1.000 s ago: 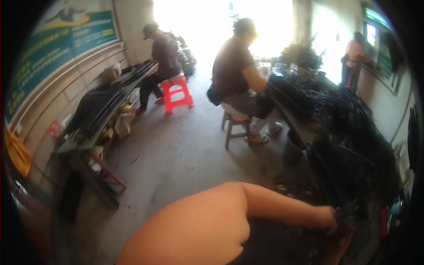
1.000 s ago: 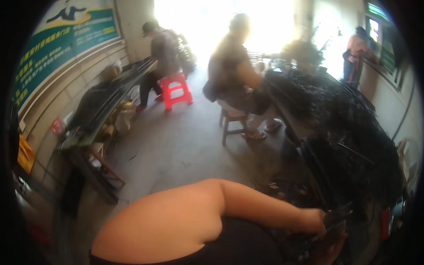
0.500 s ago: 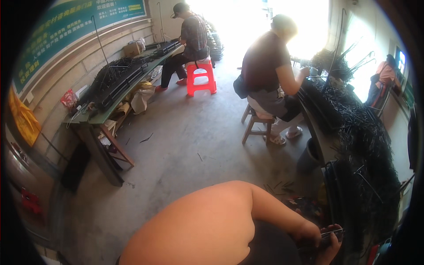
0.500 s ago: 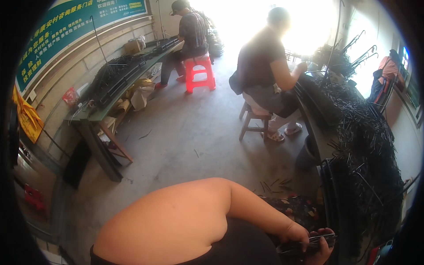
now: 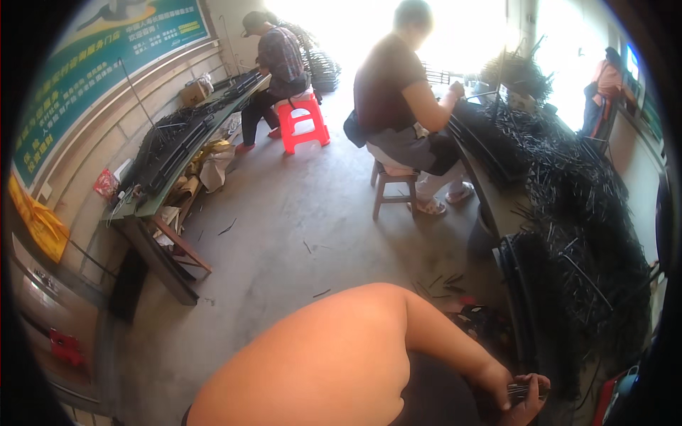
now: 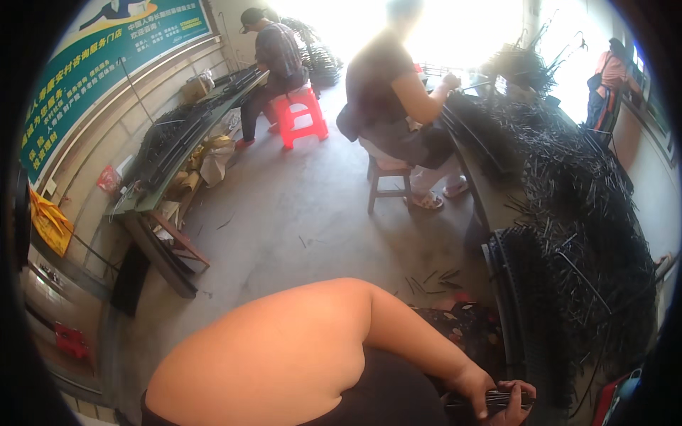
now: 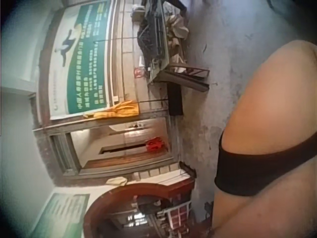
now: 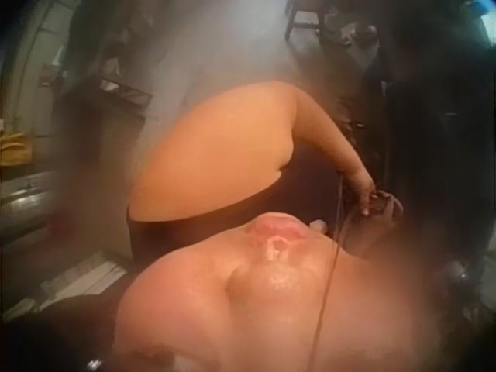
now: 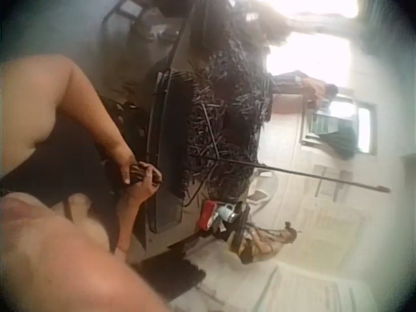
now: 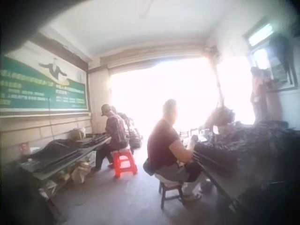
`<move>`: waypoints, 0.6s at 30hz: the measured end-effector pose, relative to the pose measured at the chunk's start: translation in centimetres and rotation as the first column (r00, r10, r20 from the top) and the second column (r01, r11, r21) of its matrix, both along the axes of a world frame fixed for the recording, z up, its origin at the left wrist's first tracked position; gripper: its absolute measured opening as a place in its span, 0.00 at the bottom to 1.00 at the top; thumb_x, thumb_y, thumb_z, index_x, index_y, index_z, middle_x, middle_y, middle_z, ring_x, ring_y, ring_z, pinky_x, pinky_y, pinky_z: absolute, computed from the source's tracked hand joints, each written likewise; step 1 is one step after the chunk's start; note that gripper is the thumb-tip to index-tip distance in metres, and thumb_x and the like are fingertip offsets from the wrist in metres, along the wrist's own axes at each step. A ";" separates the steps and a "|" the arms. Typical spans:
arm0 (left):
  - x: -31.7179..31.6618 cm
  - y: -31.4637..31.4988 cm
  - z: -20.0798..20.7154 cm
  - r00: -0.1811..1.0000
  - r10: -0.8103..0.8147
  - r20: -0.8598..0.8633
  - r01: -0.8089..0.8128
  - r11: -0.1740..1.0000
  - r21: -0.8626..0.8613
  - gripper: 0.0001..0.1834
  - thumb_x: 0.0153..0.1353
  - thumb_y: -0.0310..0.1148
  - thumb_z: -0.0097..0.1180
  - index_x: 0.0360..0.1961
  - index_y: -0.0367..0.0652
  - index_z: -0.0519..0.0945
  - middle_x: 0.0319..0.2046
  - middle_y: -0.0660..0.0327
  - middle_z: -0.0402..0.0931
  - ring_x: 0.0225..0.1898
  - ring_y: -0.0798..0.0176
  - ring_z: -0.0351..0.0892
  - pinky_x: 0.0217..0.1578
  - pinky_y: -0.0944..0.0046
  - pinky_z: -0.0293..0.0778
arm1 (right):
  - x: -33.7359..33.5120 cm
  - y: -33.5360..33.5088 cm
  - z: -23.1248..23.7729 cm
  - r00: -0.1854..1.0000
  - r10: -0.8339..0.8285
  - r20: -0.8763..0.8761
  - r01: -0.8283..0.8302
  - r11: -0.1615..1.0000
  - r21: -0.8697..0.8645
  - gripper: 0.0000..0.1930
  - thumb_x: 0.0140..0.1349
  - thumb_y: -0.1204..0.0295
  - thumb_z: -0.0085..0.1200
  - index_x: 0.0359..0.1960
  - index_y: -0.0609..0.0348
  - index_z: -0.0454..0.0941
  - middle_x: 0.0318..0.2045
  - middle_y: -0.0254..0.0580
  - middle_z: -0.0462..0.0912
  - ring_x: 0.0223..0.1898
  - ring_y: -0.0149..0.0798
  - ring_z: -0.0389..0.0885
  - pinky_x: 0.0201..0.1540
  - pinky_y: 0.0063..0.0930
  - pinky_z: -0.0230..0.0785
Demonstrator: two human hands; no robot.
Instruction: The person takes bundles of bristles from a pile on the table and inserts individual bristles into the holes of a perforated base by hand.
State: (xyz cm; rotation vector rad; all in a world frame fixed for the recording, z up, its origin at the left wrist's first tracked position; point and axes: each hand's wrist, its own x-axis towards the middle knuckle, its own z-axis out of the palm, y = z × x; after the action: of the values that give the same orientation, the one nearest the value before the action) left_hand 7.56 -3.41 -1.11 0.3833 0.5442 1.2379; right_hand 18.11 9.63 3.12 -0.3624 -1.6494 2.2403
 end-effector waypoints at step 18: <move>8.9 7.5 3.0 0.890 -0.325 -0.320 0.350 0.936 0.024 0.25 0.48 0.21 0.61 0.51 0.35 0.73 0.41 0.55 0.79 0.44 0.59 0.80 0.47 0.61 0.76 | 12.4 2.8 3.0 0.910 -0.412 -0.050 0.380 0.876 -0.298 0.05 0.65 0.78 0.49 0.41 0.63 0.75 0.52 0.51 0.77 0.41 0.41 0.81 0.45 0.32 0.76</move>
State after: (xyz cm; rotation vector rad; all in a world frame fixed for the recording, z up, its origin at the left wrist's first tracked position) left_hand 16.48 4.14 1.90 0.7205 0.6656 0.8656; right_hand 30.46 12.47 6.14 -0.5774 -1.0766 2.1276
